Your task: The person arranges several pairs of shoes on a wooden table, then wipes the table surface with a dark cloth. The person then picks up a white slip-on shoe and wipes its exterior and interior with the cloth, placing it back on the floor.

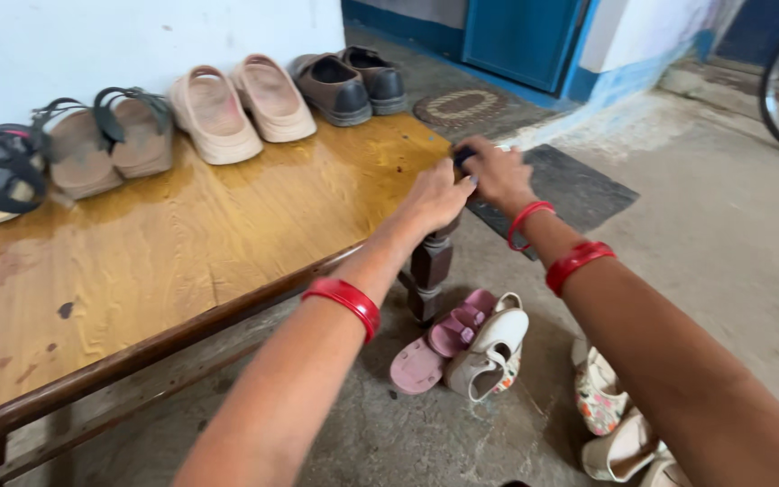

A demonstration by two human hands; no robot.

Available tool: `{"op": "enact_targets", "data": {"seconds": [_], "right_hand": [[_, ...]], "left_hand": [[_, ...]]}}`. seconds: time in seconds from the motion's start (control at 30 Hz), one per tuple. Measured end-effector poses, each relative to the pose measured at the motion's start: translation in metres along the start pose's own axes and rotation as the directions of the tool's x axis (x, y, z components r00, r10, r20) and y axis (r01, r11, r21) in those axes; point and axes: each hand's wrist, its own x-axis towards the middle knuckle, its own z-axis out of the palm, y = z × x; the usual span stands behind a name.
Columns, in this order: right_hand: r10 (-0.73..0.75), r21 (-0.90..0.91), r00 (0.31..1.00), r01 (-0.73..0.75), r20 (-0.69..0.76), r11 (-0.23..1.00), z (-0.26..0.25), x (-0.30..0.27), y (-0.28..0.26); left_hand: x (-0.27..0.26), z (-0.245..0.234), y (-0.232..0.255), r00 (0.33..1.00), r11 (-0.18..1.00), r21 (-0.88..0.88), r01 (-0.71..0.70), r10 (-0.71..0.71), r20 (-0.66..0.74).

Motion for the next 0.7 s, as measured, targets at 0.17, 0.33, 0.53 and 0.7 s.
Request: {"op": "enact_targets", "data": {"seconds": [0.17, 0.33, 0.53, 0.7], "right_hand": [[0.113, 0.859, 0.993, -0.075, 0.020, 0.507, -0.004, 0.022, -0.040], [-0.122, 0.537, 0.970, 0.218, -0.209, 0.815, -0.019, 0.044, -0.100], [0.148, 0.856, 0.982, 0.022, -0.115, 0.516, -0.018, 0.063, -0.180], [-0.310, 0.821, 0.900, -0.085, 0.307, 0.565, 0.021, 0.044, -0.216]], "left_hand": [[-0.001, -0.086, -0.015, 0.978, 0.997, -0.015, 0.082, -0.084, -0.191], [-0.029, -0.167, -0.050, 0.925, 0.973, 0.035, 0.230, -0.207, -0.318], [-0.070, -0.242, -0.116, 0.843, 0.940, 0.023, 0.339, -0.293, -0.451], [-0.121, -0.276, -0.150, 0.815, 0.907, 0.084, 0.413, -0.327, -0.479]]}}
